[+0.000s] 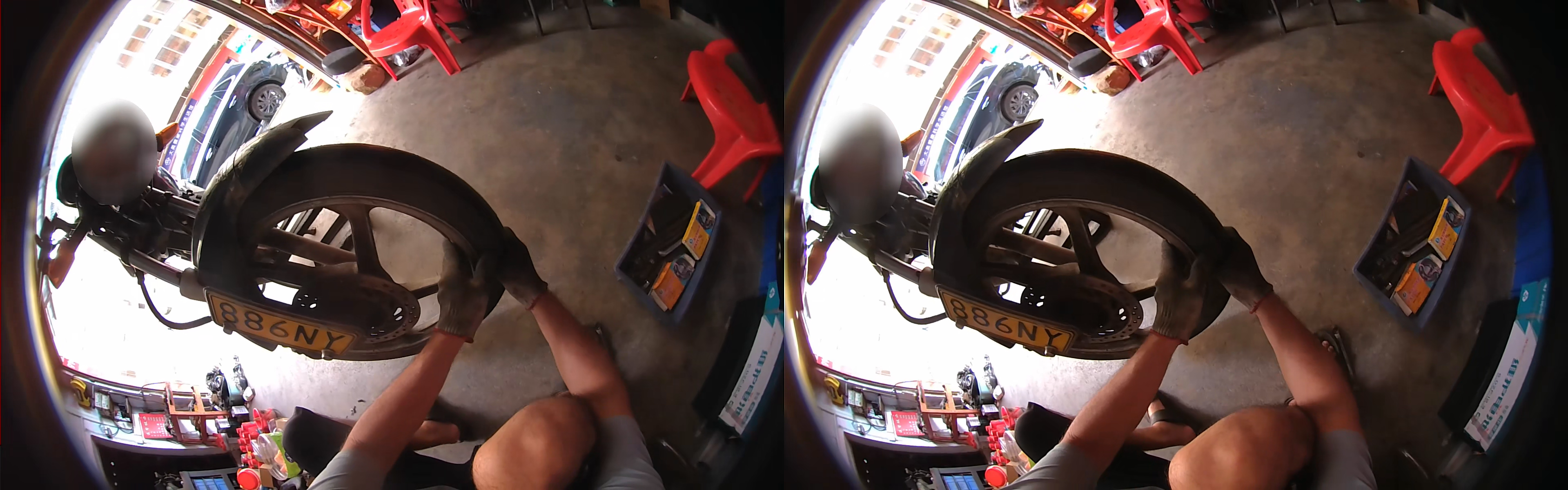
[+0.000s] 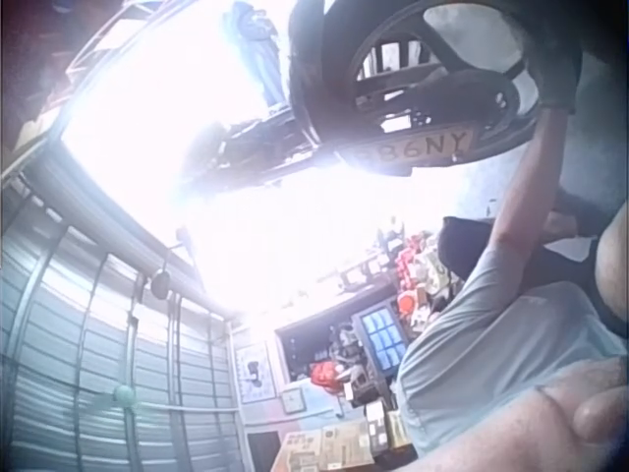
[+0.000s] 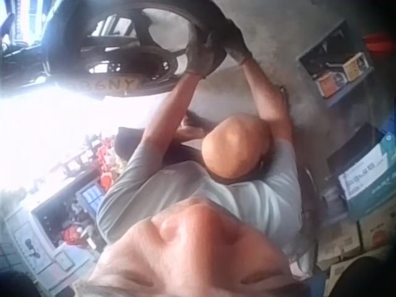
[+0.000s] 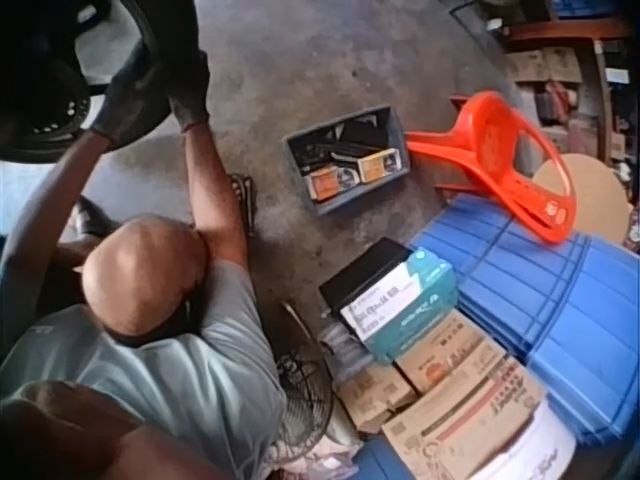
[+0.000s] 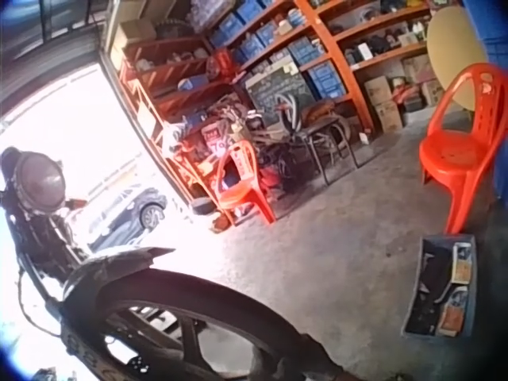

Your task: Replacing or repairing a motorcycle tire using tire irons to pry the tire from the rim.

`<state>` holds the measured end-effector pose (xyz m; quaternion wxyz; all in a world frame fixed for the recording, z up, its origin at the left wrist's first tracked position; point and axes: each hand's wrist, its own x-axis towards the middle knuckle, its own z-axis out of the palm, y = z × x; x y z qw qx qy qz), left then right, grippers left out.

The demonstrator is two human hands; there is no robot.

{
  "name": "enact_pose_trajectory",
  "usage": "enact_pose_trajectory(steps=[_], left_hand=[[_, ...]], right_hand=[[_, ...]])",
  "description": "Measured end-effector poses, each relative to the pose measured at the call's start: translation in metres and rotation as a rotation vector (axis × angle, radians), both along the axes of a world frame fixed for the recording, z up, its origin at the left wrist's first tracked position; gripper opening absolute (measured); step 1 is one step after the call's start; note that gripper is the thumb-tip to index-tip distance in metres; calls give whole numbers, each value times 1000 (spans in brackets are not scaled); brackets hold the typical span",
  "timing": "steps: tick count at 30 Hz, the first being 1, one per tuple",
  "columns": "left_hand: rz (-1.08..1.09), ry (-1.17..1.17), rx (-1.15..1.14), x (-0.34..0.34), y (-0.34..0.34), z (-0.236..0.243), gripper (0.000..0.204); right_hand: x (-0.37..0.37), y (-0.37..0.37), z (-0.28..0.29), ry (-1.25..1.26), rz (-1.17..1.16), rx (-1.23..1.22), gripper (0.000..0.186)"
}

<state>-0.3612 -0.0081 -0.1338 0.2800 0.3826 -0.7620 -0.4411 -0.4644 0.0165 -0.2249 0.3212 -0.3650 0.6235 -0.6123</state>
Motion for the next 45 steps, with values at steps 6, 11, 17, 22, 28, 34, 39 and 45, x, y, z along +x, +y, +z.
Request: enact_pose_trajectory(steps=[6,11,17,22,28,34,39,45], left_hand=[[50,-48,21,10,-8,-19,44],[72,24,-19,11,1,-30,50],[170,33,-76,-2,11,-40,48],[277,22,-159,-6,11,-48,50],[260,-162,-102,6,0,-68,52],[244,-151,-292,27,9,-80,42],[230,-256,-306,27,16,-81,50],[228,-271,-263,30,13,-83,50]], right_hand=[[-16,9,-17,-708,419,-328,56],[-31,1,19,-401,285,-483,60],[-30,-21,62,-13,142,-353,53],[-25,-27,53,135,-19,-291,45],[-20,-19,63,-81,48,-262,56],[-43,-44,112,152,219,-445,61],[-50,-61,88,86,239,-409,49],[-41,-53,89,101,151,-393,51]])
